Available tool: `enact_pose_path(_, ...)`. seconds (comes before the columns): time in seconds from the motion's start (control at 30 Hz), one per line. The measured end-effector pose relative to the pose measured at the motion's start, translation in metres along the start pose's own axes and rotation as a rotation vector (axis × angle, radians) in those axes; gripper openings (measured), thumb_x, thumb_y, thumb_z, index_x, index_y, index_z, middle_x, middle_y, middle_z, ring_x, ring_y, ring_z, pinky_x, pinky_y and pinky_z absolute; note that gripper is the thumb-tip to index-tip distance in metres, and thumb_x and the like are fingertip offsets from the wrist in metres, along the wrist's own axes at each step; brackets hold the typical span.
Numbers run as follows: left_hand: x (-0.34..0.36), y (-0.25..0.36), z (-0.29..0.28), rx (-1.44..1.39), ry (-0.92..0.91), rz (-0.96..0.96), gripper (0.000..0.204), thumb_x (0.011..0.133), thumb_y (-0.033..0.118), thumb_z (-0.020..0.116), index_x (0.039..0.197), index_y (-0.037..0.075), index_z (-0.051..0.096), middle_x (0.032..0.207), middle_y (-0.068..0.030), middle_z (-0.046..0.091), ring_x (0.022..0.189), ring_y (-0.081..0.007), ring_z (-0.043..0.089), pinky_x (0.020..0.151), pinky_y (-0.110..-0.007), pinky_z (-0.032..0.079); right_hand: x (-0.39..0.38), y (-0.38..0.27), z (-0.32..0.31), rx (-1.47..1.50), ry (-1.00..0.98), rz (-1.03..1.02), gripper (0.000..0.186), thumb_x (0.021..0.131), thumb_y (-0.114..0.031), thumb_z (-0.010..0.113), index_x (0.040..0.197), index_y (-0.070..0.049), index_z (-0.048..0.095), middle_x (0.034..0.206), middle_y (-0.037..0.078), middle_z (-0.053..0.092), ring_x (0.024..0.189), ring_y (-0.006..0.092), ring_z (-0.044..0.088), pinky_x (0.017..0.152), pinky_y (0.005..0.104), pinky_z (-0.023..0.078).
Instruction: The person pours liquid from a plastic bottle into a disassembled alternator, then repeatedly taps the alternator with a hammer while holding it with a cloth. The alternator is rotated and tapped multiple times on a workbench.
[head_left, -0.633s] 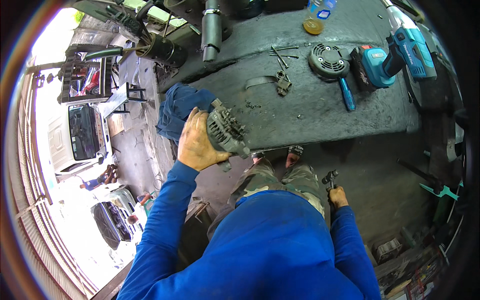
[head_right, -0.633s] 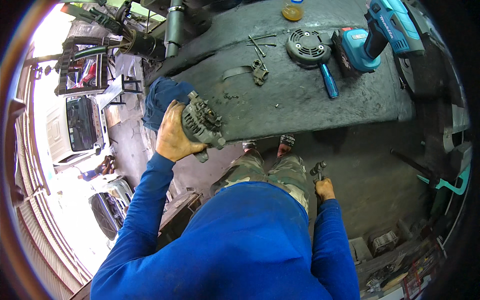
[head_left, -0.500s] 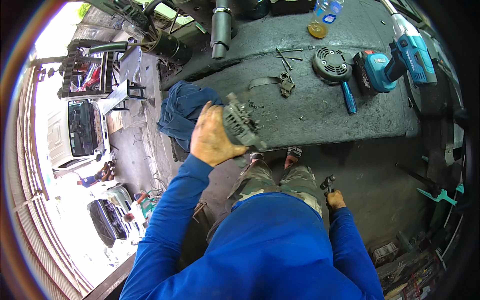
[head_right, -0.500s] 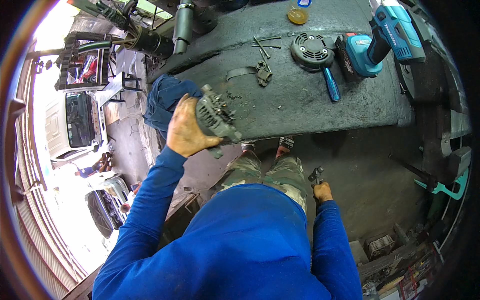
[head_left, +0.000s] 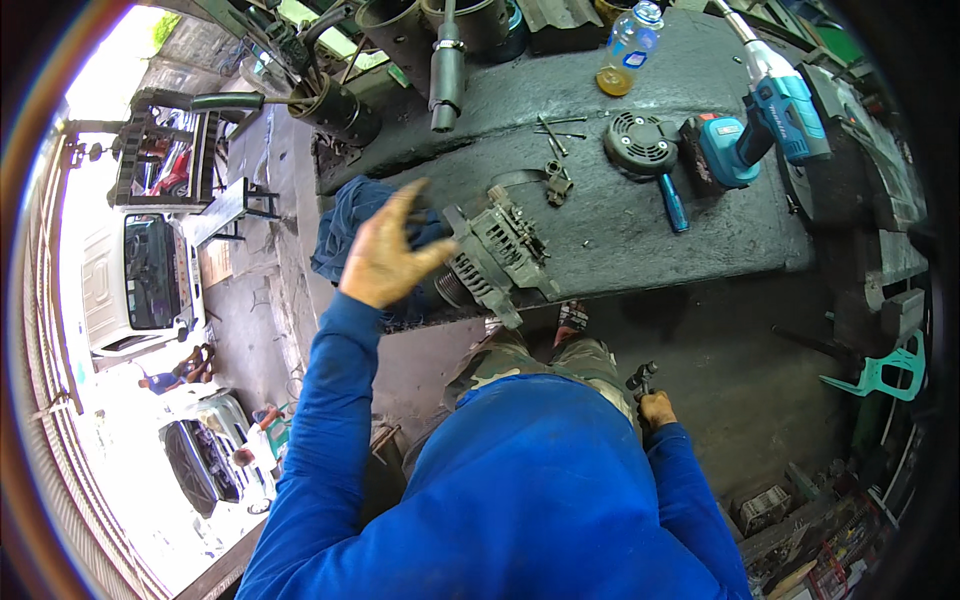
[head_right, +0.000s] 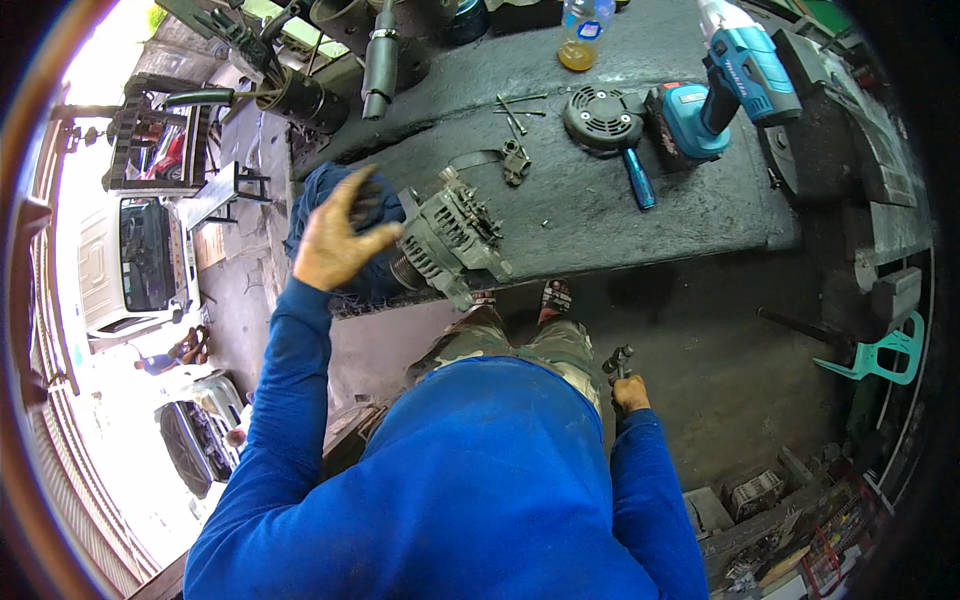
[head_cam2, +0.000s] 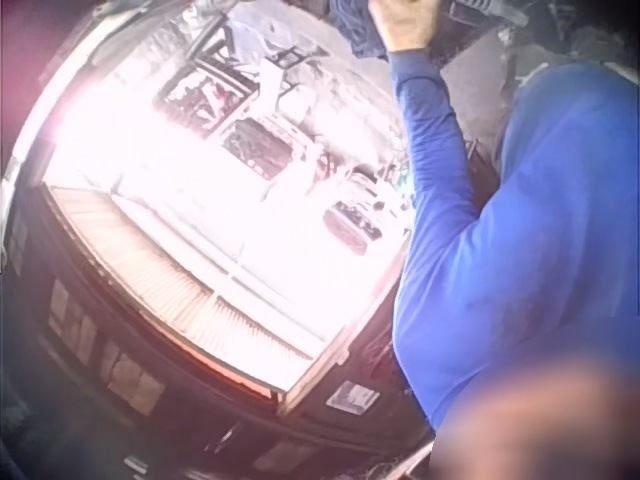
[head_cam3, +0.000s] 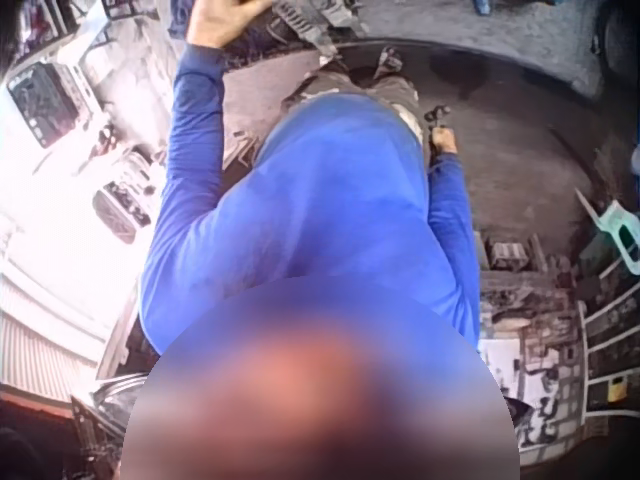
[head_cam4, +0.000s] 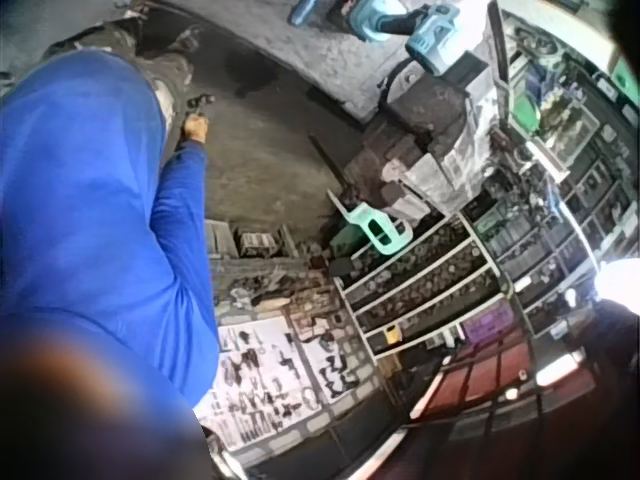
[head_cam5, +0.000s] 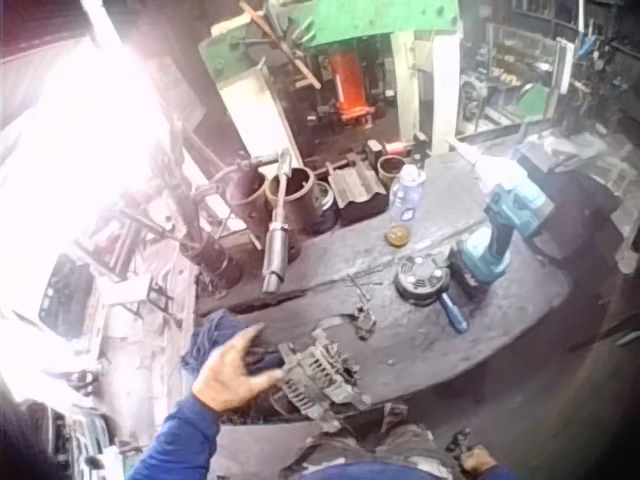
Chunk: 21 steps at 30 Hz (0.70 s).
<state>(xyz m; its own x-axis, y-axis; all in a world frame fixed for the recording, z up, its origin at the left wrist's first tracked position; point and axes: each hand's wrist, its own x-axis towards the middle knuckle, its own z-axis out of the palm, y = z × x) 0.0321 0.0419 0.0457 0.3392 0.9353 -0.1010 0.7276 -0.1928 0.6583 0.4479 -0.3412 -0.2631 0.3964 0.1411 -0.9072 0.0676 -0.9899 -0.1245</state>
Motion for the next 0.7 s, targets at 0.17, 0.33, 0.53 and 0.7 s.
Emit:
enact_pose_path(0.17, -0.019, -0.033, -0.006, -0.033, 0.396, -0.165, 0.024, 0.098, 0.021, 0.082, 0.107, 0.0, 0.074, 0.084, -0.0052, 0.068, 0.069, -0.0138, 0.055, 0.069, -0.031, 0.051, 0.002, 0.005, -0.007, -0.082, 0.005, -0.11, 0.027, 0.097, -0.021, 0.077, 0.084, 0.002, 0.069, 0.067, 0.012, 0.065, 0.054, 0.0267, 0.062, 0.049, 0.0447, 0.044)
enact_pose_path(0.33, -0.044, -0.049, 0.021, 0.061, 0.603, 0.046, 0.042, 0.102, 0.027, 0.077, 0.076, -0.002, 0.061, 0.099, -0.0154, 0.073, 0.089, -0.0318, 0.066, 0.081, -0.04, 0.054, 0.006, 0.009, -0.016, -0.242, -0.077, -0.321, 0.026, 0.099, -0.021, 0.075, 0.084, 0.0, 0.069, 0.066, 0.01, 0.063, 0.052, 0.0258, 0.058, 0.047, 0.0435, 0.041)
enact_pose_path(0.53, -0.064, -0.064, 0.04, -0.425, 0.336, -0.33, 0.017, 0.091, 0.006, 0.081, 0.102, 0.001, 0.069, 0.117, -0.0163, 0.068, 0.083, -0.0272, 0.069, 0.076, -0.037, 0.057, -0.023, -0.022, -0.017, -0.326, -0.038, -0.252, 0.028, 0.101, -0.022, 0.073, 0.086, 0.001, 0.069, 0.067, 0.01, 0.064, 0.053, 0.0254, 0.059, 0.047, 0.0432, 0.042)
enact_pose_path(0.7, -0.065, -0.072, 0.041, 0.108, 0.444, -0.012, 0.021, 0.088, 0.012, 0.083, 0.105, 0.004, 0.074, 0.118, -0.0163, 0.069, 0.093, -0.0303, 0.068, 0.084, -0.037, 0.056, -0.048, -0.04, -0.013, -0.232, 0.077, -0.202, 0.028, 0.1, -0.024, 0.074, 0.092, 0.003, 0.07, 0.072, 0.013, 0.068, 0.056, 0.0265, 0.063, 0.051, 0.0436, 0.046)
